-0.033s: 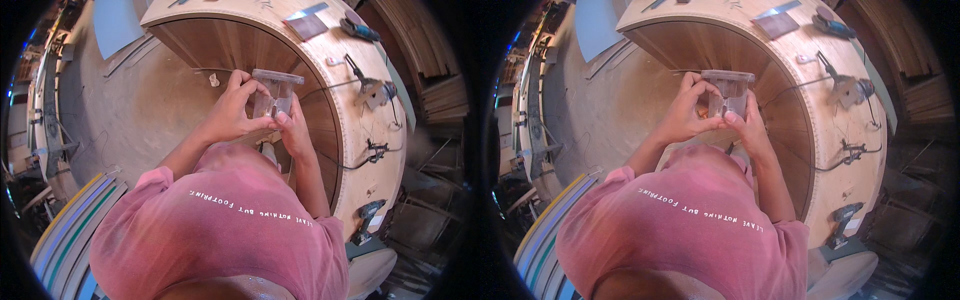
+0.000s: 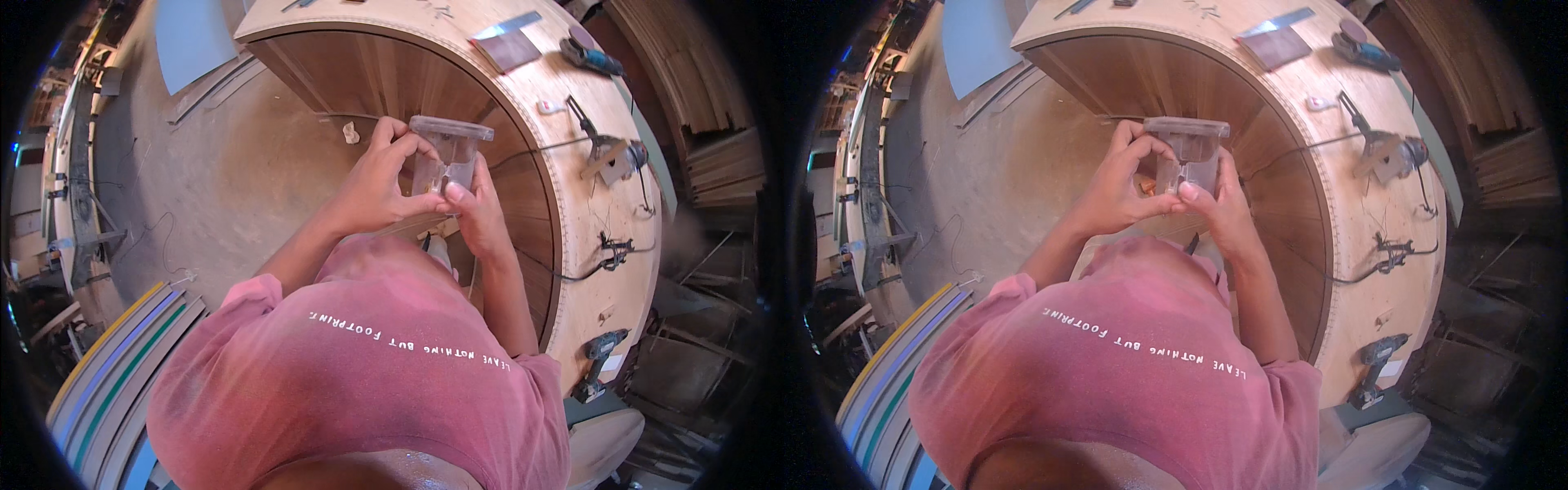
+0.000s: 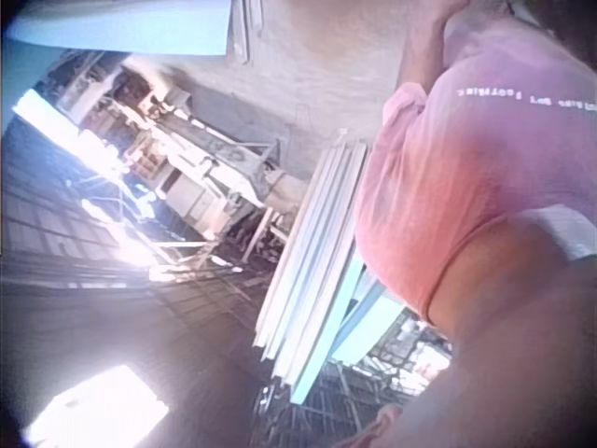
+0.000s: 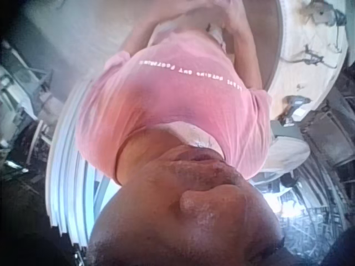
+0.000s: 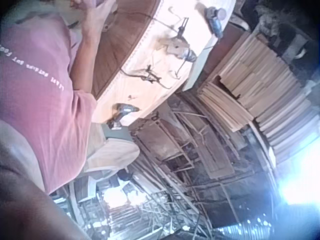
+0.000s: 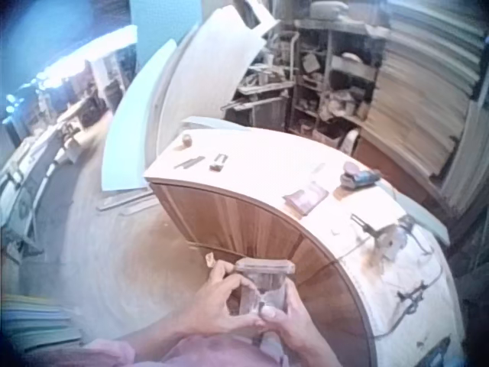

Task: The person assembles a handheld power tool by attaching a clear plastic base to a motor unit. They use a cordless drill to fasten screws into the base, then attach a sanding pad to the motor shaft. The person repeatedly aligns and secures the base to the motor, checking the fit and tightening the screws.

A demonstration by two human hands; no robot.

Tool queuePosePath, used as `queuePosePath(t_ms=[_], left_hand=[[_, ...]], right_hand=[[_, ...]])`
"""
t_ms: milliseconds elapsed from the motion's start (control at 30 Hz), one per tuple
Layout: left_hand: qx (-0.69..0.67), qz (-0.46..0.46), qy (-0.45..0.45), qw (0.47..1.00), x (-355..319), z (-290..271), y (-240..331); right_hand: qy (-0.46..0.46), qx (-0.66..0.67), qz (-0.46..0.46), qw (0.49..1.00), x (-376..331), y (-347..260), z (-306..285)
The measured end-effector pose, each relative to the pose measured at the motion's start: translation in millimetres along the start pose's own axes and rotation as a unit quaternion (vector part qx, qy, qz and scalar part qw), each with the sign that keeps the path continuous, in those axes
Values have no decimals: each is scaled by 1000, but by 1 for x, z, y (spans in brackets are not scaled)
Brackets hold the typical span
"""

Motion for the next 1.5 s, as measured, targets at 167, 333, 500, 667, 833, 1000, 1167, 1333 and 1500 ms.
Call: queuePosePath(t_ms=[167, 333, 500, 667, 833, 1000, 1167, 1333, 1500], left_hand=[[20, 12, 25, 999, -52, -65, -44], [-57, -22, 25, 998, -101, -116, -97], [-127, -13, -9, 992, -114, -137, -121], [-148, -2, -44, 988, -98, -132, -123], [-161, 55, -53, 984, -66, -98, -108], [-268, -71, -59, 959, -27, -19, -111], [-280, -76, -80, 953, 8, 58, -80], [-250, -83, -115, 958, 48, 112, -55], [-276, -111, -118, 947, 71, 134, -33]], right_hand=[[-16, -7, 31, 999, 47, 13, 78], [-10, -80, 18, 997, 90, 64, 143], [7, -84, 71, 994, 95, 66, 173], [65, -192, 22, 979, 90, 56, 166], [77, -158, 73, 982, 65, 43, 129], [80, -225, 102, 966, 9, 12, 55], [434, -311, 160, 831, -153, -63, -114], [624, -456, 402, 491, -379, -54, -282], [617, -463, 450, 451, -399, -12, -320]])
Point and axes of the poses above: each hand's wrist, its own x-axis towards the middle knuckle, its own z-axis out of the palm, y = z × x, the point moved 5 cm from there along x, towards the middle knuckle, and after that the axes turned 12 degrees about -y, right-handed, at the moved point
